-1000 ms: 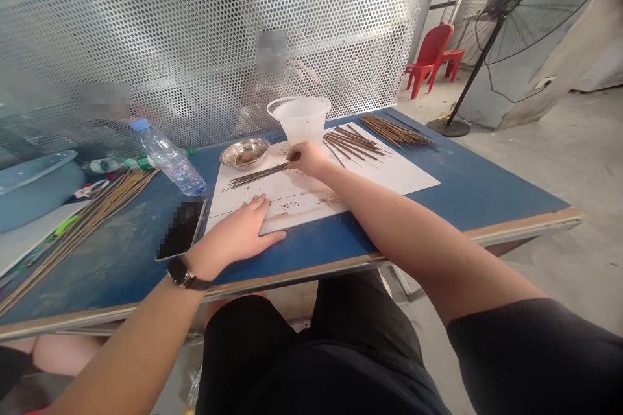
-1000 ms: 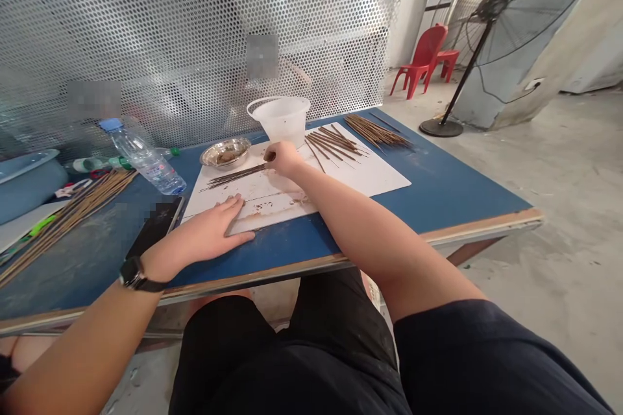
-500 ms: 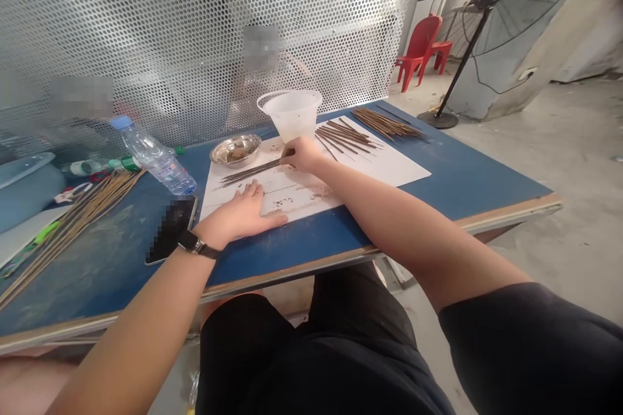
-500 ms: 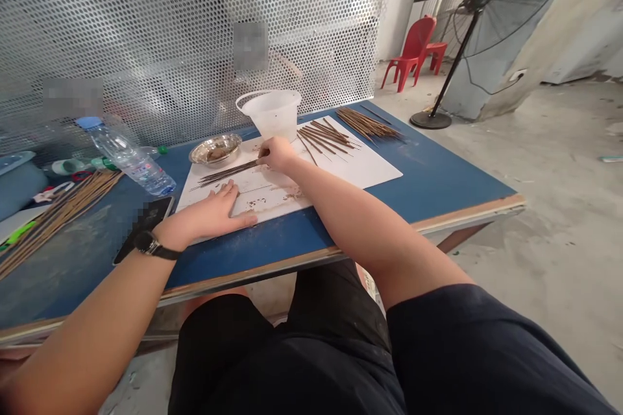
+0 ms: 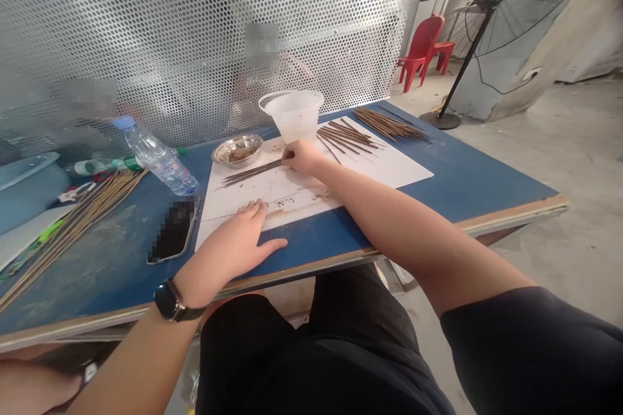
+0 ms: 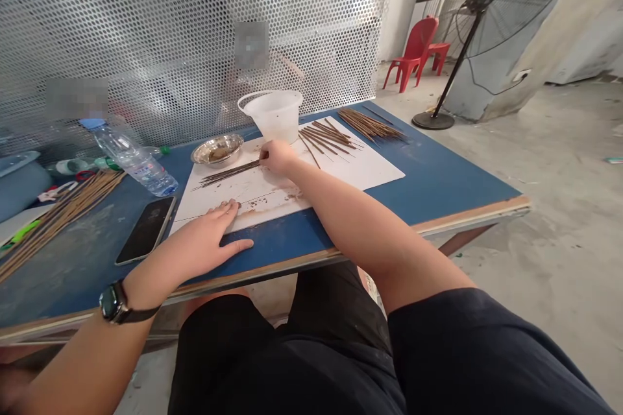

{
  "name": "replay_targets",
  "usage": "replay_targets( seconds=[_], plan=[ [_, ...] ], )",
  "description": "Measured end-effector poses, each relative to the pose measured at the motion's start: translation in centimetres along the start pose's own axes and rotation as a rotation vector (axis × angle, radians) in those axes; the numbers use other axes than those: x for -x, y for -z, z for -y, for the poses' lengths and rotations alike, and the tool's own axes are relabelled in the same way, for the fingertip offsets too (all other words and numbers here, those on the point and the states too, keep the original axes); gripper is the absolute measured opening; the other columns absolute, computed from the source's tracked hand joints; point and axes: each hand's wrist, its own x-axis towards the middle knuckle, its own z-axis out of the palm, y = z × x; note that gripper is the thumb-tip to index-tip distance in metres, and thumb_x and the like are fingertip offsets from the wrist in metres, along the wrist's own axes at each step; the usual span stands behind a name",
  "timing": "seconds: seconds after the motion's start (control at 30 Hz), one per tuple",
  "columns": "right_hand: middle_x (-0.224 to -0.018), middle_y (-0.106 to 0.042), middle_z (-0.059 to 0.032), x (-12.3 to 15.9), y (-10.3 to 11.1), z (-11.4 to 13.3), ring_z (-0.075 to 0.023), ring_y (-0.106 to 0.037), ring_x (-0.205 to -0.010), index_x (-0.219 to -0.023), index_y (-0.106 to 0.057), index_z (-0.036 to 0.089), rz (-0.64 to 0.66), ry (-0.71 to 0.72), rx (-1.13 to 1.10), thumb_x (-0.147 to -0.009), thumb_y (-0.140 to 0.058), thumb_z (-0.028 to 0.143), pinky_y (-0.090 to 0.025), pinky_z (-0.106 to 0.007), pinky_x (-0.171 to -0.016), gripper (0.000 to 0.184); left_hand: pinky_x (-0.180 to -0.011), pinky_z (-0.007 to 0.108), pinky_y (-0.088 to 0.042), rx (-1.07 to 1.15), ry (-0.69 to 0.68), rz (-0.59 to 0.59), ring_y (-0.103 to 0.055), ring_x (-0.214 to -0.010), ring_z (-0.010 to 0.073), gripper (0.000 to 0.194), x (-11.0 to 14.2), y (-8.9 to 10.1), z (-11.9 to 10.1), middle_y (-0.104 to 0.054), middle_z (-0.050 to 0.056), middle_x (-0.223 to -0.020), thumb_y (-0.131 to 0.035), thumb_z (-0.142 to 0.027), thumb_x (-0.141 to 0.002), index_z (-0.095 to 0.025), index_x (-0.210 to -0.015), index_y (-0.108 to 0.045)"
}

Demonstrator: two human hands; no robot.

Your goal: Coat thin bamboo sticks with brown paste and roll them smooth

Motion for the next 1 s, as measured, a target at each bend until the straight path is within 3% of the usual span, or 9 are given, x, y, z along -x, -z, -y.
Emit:
replay_targets(
  seconds=[0.2, 0.4, 0.53, 0.67, 0.77, 0.87, 1.0],
  plan=[
    [-0.085, -0.077, -0.0027, 0.2, 0.4, 0.4, -0.0163, -0.064, -0.076, -0.081, -0.078, 0.016, -0.018, -0.042, 0.004, -0.079, -0.079, 0.018, -0.043, -0.026, -0.069, 0.003, -0.126, 0.051, -0.032, -0.012, 0.065, 0.02, -0.028, -0.159, 0.043, 0.109, -3.5, -0.2, -0.1, -0.023, 0.029, -0.172, -0.048, -0.074, -0.094, 0.005, -0.165, -0.024],
    [-0.073, -0.068, -0.0022, 0.7, 0.4, 0.5, -0.0147, -0.053, -0.067, -0.076, -0.073, 0.016, -0.06, -0.086, 0.04, -0.093, -0.072, 0.039, -0.036, -0.028, -0.063, 0.029, -0.13, 0.052, -0.022, 0.029, 0.092, 0.118, -0.015, -0.162, 0.0421, 0.119, -7.2, 0.2, 1.4, -0.012, 0.029, -0.174, -0.04, -0.083, -0.091, 0.006, -0.166, -0.015],
    [-0.07, -0.069, -0.0047, 1.0, 0.4, 0.9, -0.0156, -0.052, -0.065, -0.073, -0.073, 0.014, -0.063, -0.065, 0.08, -0.099, -0.062, 0.031, -0.034, -0.03, -0.062, 0.033, -0.131, 0.049, -0.019, 0.003, 0.05, 0.108, -0.011, -0.163, 0.039, 0.119, -5.0, 0.3, 0.7, -0.007, 0.028, -0.174, -0.041, -0.082, -0.092, 0.007, -0.166, -0.016],
    [-0.083, -0.077, -0.006, 1.0, 0.3, 1.0, -0.0173, -0.062, -0.075, -0.08, -0.076, 0.015, -0.036, -0.031, 0.054, -0.091, -0.064, 0.015, -0.039, -0.028, -0.066, 0.017, -0.131, 0.047, -0.024, 0.054, -0.006, 0.103, -0.02, -0.162, 0.0373, 0.114, -0.5, 0.8, -0.8, -0.019, 0.021, -0.174, -0.045, -0.086, -0.088, -0.005, -0.167, -0.029],
    [-0.094, -0.08, -0.0056, 0.8, 0.0, 1.0, -0.0176, -0.067, -0.083, -0.086, -0.078, 0.016, -0.03, -0.025, 0.02, -0.086, -0.069, 0.011, -0.044, -0.025, -0.071, 0.01, -0.129, 0.046, -0.03, 0.109, 0.011, 0.12, -0.025, -0.161, 0.0376, 0.109, 1.6, 0.9, -1.3, -0.022, 0.017, -0.174, -0.048, -0.083, -0.089, -0.009, -0.168, -0.029],
    [-0.096, -0.081, -0.0058, 0.6, -0.3, 0.9, -0.0186, -0.069, -0.087, -0.086, -0.078, 0.017, -0.024, -0.025, -0.01, -0.084, -0.072, 0.011, -0.046, -0.025, -0.073, 0.009, -0.13, 0.046, -0.028, 0.11, 0.013, 0.116, -0.021, -0.162, 0.0366, 0.113, 1.3, 0.5, -1.2, -0.016, 0.017, -0.176, -0.044, -0.084, -0.091, -0.007, -0.17, -0.022],
    [-0.097, -0.08, -0.0067, 0.5, -0.3, 0.7, -0.0185, -0.068, -0.086, -0.091, -0.078, 0.015, -0.015, -0.016, 0.009, -0.089, -0.071, 0.017, -0.046, -0.026, -0.075, 0.007, -0.131, 0.048, -0.021, 0.08, 0.023, 0.106, -0.013, -0.164, 0.0375, 0.119, -2.0, -0.2, -0.2, -0.007, 0.023, -0.176, -0.039, -0.085, -0.091, 0.002, -0.169, -0.013]
  ],
)
